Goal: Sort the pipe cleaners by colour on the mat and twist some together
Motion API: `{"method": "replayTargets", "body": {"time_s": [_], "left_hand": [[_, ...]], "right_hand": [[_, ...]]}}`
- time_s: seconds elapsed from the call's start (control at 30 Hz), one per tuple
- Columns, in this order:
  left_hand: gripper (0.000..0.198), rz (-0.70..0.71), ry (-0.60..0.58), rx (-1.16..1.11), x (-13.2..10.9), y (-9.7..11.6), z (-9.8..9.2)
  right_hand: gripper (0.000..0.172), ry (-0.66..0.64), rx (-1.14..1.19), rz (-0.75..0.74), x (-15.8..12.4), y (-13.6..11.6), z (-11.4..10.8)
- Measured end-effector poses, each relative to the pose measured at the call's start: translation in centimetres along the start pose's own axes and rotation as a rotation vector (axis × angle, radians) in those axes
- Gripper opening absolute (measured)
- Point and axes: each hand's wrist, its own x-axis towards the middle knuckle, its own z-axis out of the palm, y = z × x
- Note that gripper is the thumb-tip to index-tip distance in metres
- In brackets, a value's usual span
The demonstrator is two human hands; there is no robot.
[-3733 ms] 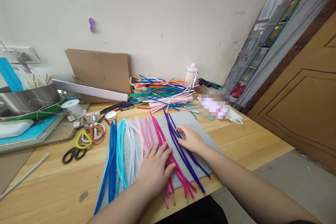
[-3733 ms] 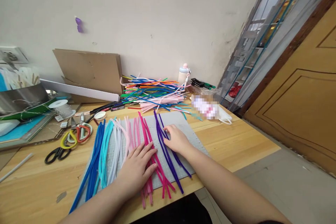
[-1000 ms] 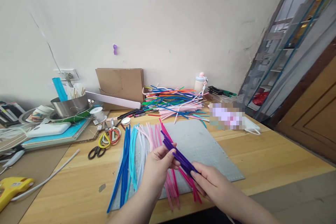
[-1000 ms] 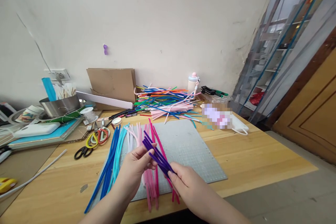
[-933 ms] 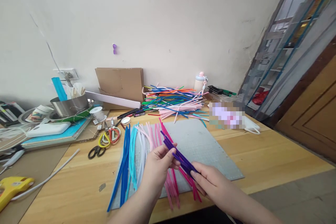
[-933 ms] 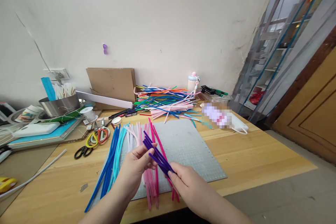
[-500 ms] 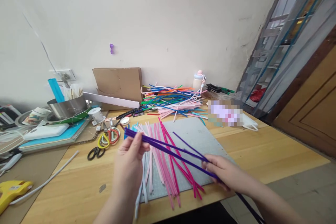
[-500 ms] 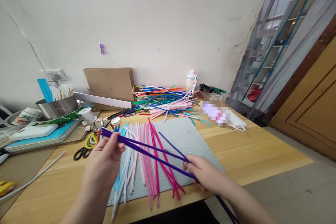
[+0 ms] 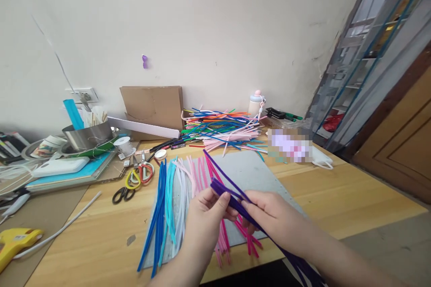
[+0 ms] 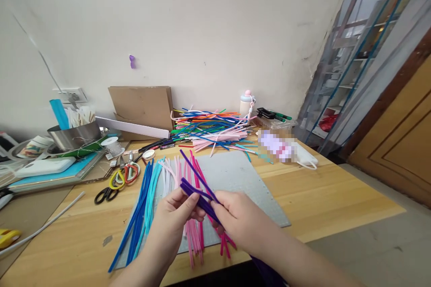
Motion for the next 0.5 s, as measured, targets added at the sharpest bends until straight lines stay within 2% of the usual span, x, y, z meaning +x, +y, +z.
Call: {"method": "replayTargets", "body": {"time_s": [0.23,0.33,0.5], "left_hand": [[0.024,0.012,0.042,0.056,0.0,0.0,-0.5],[0.023,0.051,0.070,0.053,0.1,-0.4,-0.6],[0.025,0.066,0.047,0.084,0.3,-0.8,-0.7]], "right_hand": [[0.030,0.057,-0.080,-0.037,0.3,1.0,1.2],[0.028,0.073,-0.167,-0.075,0.3,0.6,1.1],[0.027,0.052,-0.230,-0.102,0.0,-0.2,0.9]]}}
